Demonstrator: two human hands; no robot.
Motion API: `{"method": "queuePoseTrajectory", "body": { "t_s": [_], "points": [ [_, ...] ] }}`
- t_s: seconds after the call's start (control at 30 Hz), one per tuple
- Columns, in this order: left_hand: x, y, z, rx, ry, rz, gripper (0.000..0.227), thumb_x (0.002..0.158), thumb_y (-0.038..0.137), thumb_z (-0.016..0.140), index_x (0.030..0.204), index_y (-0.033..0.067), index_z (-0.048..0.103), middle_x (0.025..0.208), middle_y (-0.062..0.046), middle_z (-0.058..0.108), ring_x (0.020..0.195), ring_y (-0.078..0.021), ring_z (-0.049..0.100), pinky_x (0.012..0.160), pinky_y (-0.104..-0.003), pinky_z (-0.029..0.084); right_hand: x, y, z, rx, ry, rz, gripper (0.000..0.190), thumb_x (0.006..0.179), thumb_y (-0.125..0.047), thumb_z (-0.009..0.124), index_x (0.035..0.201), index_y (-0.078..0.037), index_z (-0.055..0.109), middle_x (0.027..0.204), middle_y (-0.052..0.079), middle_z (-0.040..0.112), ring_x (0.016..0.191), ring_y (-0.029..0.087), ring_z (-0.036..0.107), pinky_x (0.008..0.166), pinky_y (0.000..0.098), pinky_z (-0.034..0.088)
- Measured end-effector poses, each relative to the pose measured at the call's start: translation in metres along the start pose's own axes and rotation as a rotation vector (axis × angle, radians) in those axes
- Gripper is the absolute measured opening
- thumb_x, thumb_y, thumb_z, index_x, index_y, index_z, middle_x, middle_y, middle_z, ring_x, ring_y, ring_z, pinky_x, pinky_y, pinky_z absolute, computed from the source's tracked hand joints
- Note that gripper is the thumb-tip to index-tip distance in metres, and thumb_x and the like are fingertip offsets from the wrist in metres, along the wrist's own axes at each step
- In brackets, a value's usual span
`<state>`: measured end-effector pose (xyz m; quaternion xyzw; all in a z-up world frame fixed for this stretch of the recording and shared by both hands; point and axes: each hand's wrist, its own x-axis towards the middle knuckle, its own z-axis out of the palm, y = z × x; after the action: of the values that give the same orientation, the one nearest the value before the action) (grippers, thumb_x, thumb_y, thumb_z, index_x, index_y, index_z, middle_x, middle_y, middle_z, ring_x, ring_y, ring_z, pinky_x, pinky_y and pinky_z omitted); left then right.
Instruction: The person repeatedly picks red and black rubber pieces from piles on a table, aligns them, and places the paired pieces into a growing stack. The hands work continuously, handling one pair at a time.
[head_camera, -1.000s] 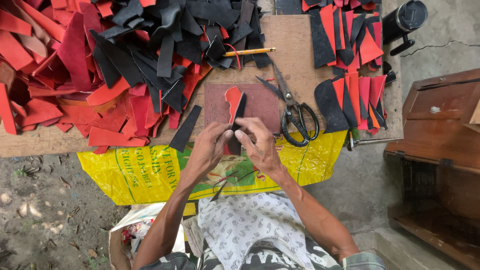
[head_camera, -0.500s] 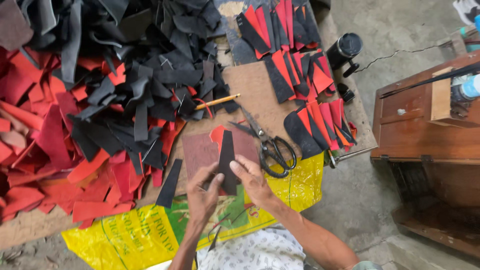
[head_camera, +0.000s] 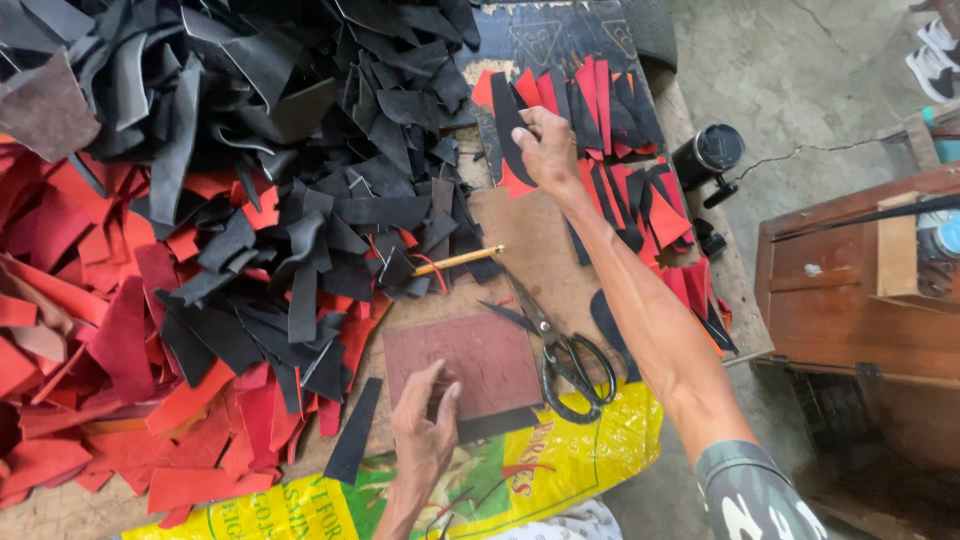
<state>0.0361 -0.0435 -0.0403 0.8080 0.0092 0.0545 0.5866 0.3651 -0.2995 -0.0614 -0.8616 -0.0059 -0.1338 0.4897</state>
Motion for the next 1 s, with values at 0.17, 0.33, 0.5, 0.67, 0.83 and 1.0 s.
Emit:
{"method": "queuePoseTrajectory", "body": {
  "t_s": [0.17,0.33,0.5,0.67,0.83,1.0],
  "points": [
    [0.006,-0.001,0.002,0.019,-0.013,-0.015,0.034,0.087,-0.001,0.071,0.12,-0.0002,0.065,0.098,-0.011,0.071,0.079,-0.0179,0.073,0.069,-0.029,0.058,0.023,0.039,0.034,-0.024,0.028,0.071,0.021,0.09,-0.003,0.066,0.11,0.002,0.069,0.094,0.015,0.078,0.091,0.02,0.078,0.08,0.0313,0.057],
    [0.007,-0.002,0.002,0.011,-0.018,0.019,0.036,0.087,-0.003,0.071,0.122,0.0004,0.064,0.097,-0.01,0.07,0.08,-0.018,0.072,0.07,-0.028,0.058,0.032,0.053,0.035,-0.123,0.166,0.0,0.018,0.089,-0.001,0.064,0.106,0.003,0.068,0.094,0.019,0.077,0.092,0.029,0.079,0.079,0.0355,0.059],
    [0.007,-0.005,0.003,0.007,-0.011,0.008,0.038,0.085,-0.004,0.071,0.123,0.0007,0.064,0.096,-0.009,0.07,0.077,-0.0169,0.072,0.067,-0.027,0.058,0.027,0.04,0.032,-0.201,0.221,-0.097,0.021,0.086,0.0,0.071,0.107,0.005,0.066,0.093,0.022,0.074,0.087,0.033,0.076,0.078,0.0395,0.058],
    [0.004,-0.003,0.0,-0.009,-0.011,0.025,0.039,0.085,-0.003,0.072,0.123,0.0008,0.065,0.097,-0.01,0.07,0.078,-0.0177,0.071,0.069,-0.028,0.058,0.02,0.025,0.028,-0.354,0.213,-0.242,0.03,0.083,0.003,0.072,0.11,0.006,0.06,0.095,0.022,0.065,0.086,0.036,0.065,0.077,0.044,0.052],
    [0.009,-0.001,-0.002,-0.035,-0.011,0.026,0.039,0.085,-0.003,0.072,0.123,0.0002,0.065,0.099,-0.011,0.07,0.08,-0.0187,0.072,0.071,-0.028,0.058,0.024,0.001,0.031,-0.602,0.267,-0.398,0.025,0.081,-0.004,0.076,0.104,-0.004,0.066,0.099,0.015,0.069,0.093,0.032,0.065,0.082,0.0432,0.05],
    [0.009,0.003,-0.003,-0.033,-0.016,-0.001,0.038,0.085,-0.004,0.072,0.122,-0.0004,0.065,0.099,-0.011,0.071,0.081,-0.0199,0.072,0.071,-0.029,0.058,0.034,-0.031,0.065,0.143,-0.245,0.344,0.031,0.087,-0.011,0.071,0.118,-0.006,0.069,0.108,0.012,0.075,0.098,0.022,0.072,0.085,0.0369,0.056]
  ]
}}
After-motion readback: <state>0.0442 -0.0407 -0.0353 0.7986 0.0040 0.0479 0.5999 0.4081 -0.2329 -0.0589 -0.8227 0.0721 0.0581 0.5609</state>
